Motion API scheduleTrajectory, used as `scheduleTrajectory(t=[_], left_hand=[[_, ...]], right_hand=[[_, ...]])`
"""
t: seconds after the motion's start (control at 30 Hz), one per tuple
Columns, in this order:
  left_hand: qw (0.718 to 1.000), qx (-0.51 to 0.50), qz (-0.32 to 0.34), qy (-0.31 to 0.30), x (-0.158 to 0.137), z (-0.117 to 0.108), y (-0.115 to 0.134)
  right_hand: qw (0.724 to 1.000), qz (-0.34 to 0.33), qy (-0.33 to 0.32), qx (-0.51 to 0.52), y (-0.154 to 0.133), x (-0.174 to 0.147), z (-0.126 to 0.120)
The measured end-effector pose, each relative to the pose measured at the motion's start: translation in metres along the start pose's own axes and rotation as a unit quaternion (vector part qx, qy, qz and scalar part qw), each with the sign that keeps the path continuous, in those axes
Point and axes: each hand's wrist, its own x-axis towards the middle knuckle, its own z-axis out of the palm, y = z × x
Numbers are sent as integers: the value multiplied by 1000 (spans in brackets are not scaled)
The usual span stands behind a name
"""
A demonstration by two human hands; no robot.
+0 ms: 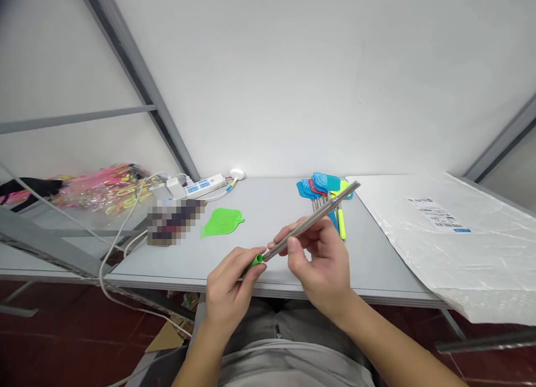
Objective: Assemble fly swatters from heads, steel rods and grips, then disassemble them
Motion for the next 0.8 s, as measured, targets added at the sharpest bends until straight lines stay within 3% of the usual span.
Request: scheduleTrajectory(t=[0.2, 0.37, 0.47, 0.53, 0.67, 0.73, 0.8], left_hand=[[998, -27, -57, -11, -13, -6, 12], [994, -45, -101, 17, -19, -10, 18], [992, -43, -118, 20, -19, -15, 20], [991, -47, -127, 6, -18, -18, 23], [986, -73, -148, -26, -18, -24, 32], [972, -135, -192, -7, -19, -29, 33], [936, -244, -248, 51, -21, -35, 30]], right_hand=[[998, 58, -24, 25, 5, -10, 13], [990, 90, -101, -22, 1, -13, 17], [979, 152, -136, 3, -6, -5, 19], [967, 204, -117, 101, -14, 4, 24], [922, 267, -19, 280, -34, 23, 40], [906, 277, 24, 320, -41, 28, 47], [898, 271, 63, 340, -44, 27, 53]])
